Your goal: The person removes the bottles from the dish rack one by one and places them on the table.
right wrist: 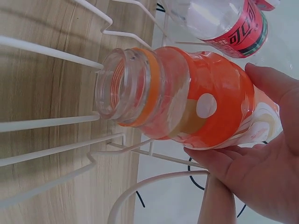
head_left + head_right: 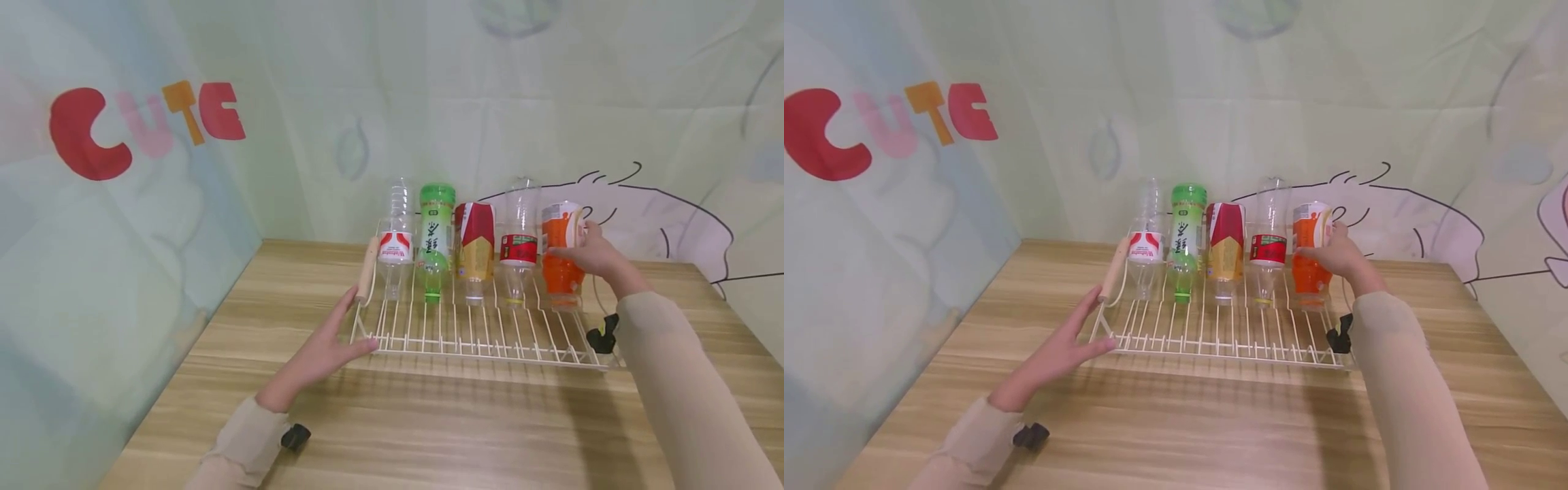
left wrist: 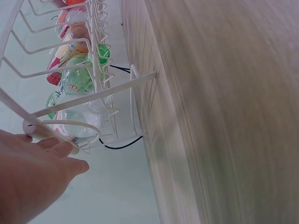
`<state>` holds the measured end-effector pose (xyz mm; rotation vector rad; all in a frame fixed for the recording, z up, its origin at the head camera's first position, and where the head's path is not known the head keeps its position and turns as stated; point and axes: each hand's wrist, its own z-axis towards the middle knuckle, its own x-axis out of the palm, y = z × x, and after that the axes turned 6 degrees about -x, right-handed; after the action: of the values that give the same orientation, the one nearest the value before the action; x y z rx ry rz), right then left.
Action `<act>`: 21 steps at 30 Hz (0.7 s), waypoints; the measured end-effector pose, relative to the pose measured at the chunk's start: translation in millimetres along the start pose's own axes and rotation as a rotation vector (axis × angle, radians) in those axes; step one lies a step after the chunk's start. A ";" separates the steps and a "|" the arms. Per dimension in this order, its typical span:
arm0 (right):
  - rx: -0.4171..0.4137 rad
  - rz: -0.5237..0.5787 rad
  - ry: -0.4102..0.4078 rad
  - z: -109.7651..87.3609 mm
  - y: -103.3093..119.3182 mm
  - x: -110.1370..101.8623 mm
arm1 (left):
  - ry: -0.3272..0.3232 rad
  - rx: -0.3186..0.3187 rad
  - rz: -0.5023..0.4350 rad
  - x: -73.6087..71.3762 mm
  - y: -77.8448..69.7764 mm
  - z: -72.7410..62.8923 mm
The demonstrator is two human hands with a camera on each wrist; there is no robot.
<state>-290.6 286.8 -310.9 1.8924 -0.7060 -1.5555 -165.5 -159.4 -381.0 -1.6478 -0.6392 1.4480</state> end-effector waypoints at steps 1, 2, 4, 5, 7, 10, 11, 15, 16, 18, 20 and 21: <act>0.000 -0.014 -0.003 -0.4 0.1 -0.4 | 0.001 0.000 -0.001 0.1 0.3 0.3; -0.002 -0.025 -0.007 -0.8 0.4 -0.6 | 0.001 0.000 -0.003 0.2 0.4 0.7; -0.002 -0.038 -0.016 -1.2 1.2 -1.2 | -0.001 -0.001 -0.006 0.2 0.8 1.2; -0.003 -0.041 -0.019 -1.4 1.8 -1.7 | -0.002 -0.002 -0.006 0.2 0.9 1.3; -0.003 -0.043 -0.025 -1.7 3.2 -2.5 | -0.003 -0.008 -0.003 0.1 1.1 1.4; 0.000 -0.032 -0.032 -2.4 5.6 -4.4 | -0.006 -0.014 0.004 -0.2 0.0 1.4; 0.001 -0.020 -0.035 -3.0 6.7 -5.5 | -0.006 -0.014 0.004 -0.2 -0.7 1.2; -0.024 0.020 -0.054 -6.9 10.5 -10.7 | -0.005 -0.002 0.014 -1.4 -4.2 -0.1; -0.036 0.018 -0.060 -8.1 11.3 -12.3 | -0.005 0.003 0.016 -2.0 -5.2 -0.4; -0.061 -0.017 -0.068 -10.9 12.8 -15.9 | -0.005 0.013 0.029 -3.3 -6.5 -0.7; -0.075 -0.059 -0.077 -13.9 14.6 -19.8 | -0.007 0.025 0.050 -5.0 -8.0 -0.8; -0.083 -0.072 -0.081 -15.6 16.1 -21.6 | -0.009 0.032 0.059 -6.0 -8.8 -0.6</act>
<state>-279.7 292.8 -282.4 1.8212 -0.6038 -1.6880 -164.8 -159.7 -370.4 -1.6488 -0.5733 1.5010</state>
